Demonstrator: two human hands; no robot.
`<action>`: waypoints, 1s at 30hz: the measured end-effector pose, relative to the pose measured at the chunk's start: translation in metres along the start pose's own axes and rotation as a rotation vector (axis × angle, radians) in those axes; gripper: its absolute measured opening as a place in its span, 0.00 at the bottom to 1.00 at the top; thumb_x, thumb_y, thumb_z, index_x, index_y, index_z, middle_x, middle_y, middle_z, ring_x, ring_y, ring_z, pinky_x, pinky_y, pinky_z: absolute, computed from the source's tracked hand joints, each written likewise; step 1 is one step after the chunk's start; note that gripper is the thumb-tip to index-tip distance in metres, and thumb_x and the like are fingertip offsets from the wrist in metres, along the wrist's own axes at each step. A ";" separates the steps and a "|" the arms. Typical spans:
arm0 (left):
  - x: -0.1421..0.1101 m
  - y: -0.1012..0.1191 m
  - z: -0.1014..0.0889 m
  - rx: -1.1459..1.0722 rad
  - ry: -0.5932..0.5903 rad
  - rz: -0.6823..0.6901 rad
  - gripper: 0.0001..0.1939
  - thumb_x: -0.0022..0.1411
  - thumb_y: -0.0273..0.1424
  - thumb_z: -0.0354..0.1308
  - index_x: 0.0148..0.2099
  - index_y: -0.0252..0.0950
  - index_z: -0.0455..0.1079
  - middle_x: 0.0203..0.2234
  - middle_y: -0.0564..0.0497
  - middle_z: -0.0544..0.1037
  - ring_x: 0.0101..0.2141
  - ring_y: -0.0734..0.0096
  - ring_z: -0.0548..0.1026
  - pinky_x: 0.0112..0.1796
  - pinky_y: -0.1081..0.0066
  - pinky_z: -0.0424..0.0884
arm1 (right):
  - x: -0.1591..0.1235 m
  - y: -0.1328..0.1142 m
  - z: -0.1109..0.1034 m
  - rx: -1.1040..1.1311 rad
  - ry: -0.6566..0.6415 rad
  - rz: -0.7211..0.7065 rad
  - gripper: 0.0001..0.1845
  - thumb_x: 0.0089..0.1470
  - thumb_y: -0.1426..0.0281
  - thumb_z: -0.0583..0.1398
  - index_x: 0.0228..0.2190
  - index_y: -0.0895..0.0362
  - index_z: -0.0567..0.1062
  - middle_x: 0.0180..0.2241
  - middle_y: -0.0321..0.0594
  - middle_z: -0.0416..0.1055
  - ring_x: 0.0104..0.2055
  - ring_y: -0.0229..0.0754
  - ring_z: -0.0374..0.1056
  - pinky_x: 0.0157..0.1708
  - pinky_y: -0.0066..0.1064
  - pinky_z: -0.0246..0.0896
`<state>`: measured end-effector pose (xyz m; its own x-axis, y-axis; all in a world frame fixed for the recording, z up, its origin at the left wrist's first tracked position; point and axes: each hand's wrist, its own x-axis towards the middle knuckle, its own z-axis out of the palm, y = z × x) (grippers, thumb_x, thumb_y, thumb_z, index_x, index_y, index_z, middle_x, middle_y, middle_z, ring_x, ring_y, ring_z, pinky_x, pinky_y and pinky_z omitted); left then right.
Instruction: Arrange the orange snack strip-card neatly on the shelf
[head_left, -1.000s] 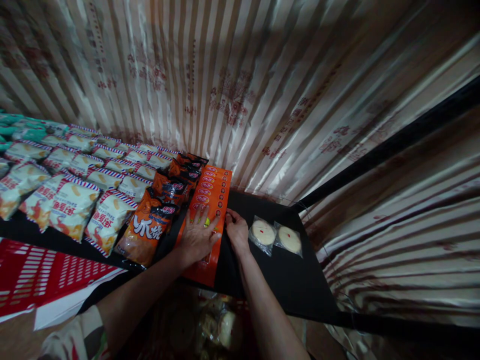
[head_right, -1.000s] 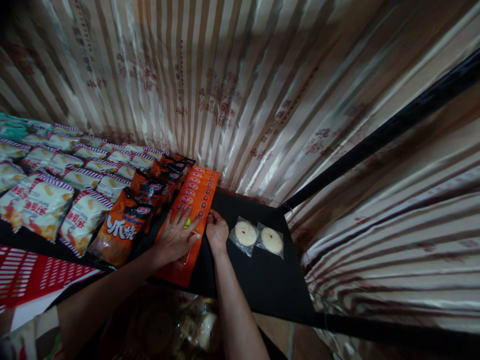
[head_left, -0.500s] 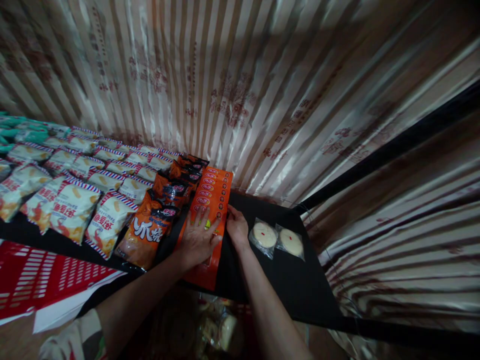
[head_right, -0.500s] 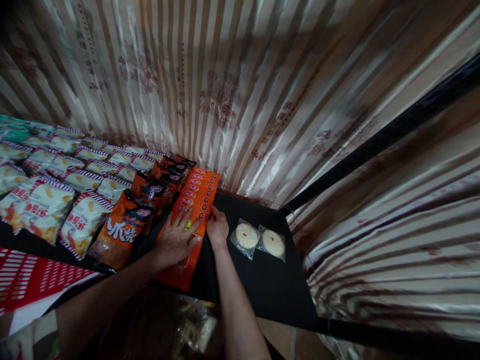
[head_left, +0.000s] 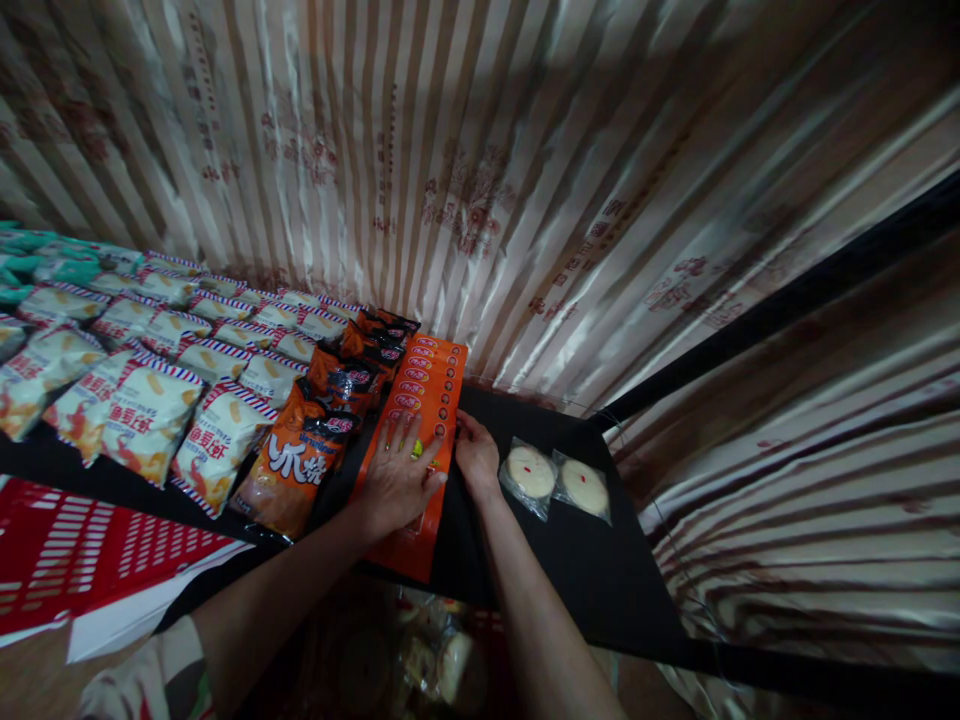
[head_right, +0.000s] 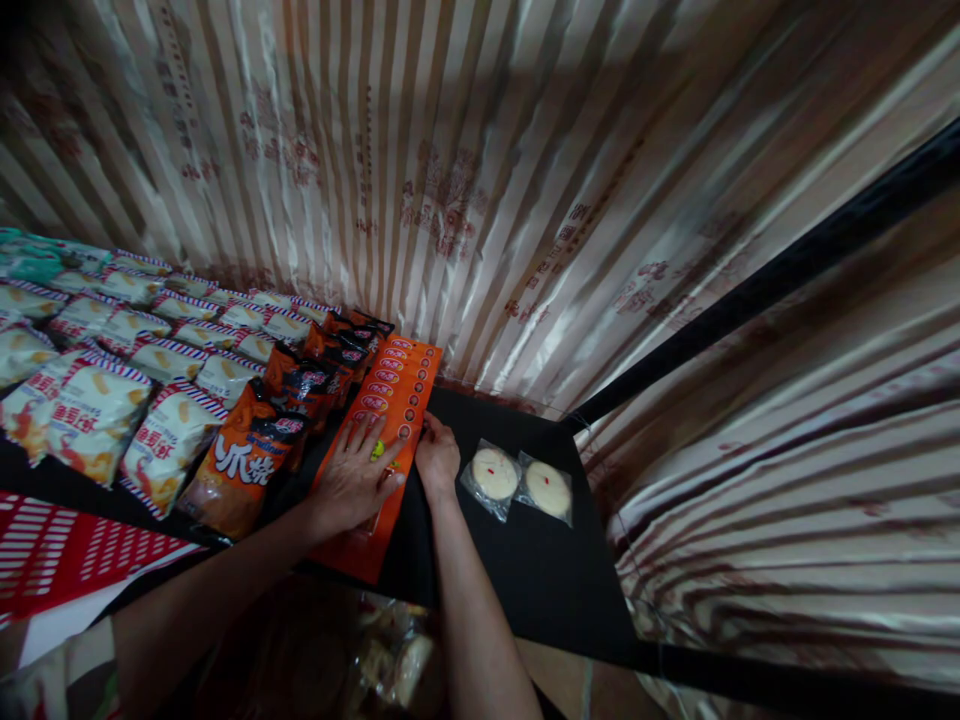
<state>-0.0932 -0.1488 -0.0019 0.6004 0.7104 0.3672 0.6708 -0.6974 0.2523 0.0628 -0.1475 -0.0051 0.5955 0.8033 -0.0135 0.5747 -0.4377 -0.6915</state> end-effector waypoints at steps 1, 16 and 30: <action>0.000 0.000 0.000 -0.001 -0.001 -0.002 0.27 0.62 0.45 0.47 0.61 0.44 0.58 0.59 0.45 0.61 0.61 0.51 0.53 0.58 0.49 0.50 | 0.000 0.000 0.000 0.001 -0.004 0.003 0.22 0.56 0.72 0.47 0.49 0.50 0.70 0.45 0.37 0.72 0.44 0.38 0.69 0.43 0.27 0.62; 0.000 0.000 0.003 -0.003 -0.012 -0.004 0.25 0.62 0.44 0.49 0.59 0.44 0.61 0.59 0.45 0.61 0.59 0.52 0.56 0.57 0.47 0.49 | 0.002 0.002 0.001 0.007 -0.005 0.027 0.20 0.55 0.64 0.50 0.47 0.47 0.71 0.39 0.33 0.75 0.37 0.37 0.70 0.38 0.29 0.64; 0.006 -0.002 0.004 -0.012 0.025 0.002 0.25 0.62 0.42 0.49 0.60 0.42 0.59 0.59 0.43 0.61 0.60 0.52 0.54 0.57 0.49 0.52 | 0.000 -0.008 -0.001 -0.034 0.000 0.093 0.20 0.52 0.63 0.54 0.47 0.48 0.72 0.41 0.36 0.75 0.40 0.42 0.71 0.39 0.32 0.64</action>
<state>-0.0894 -0.1426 -0.0035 0.5904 0.7068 0.3897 0.6647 -0.6997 0.2619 0.0584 -0.1446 0.0006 0.6470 0.7587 -0.0763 0.5360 -0.5237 -0.6621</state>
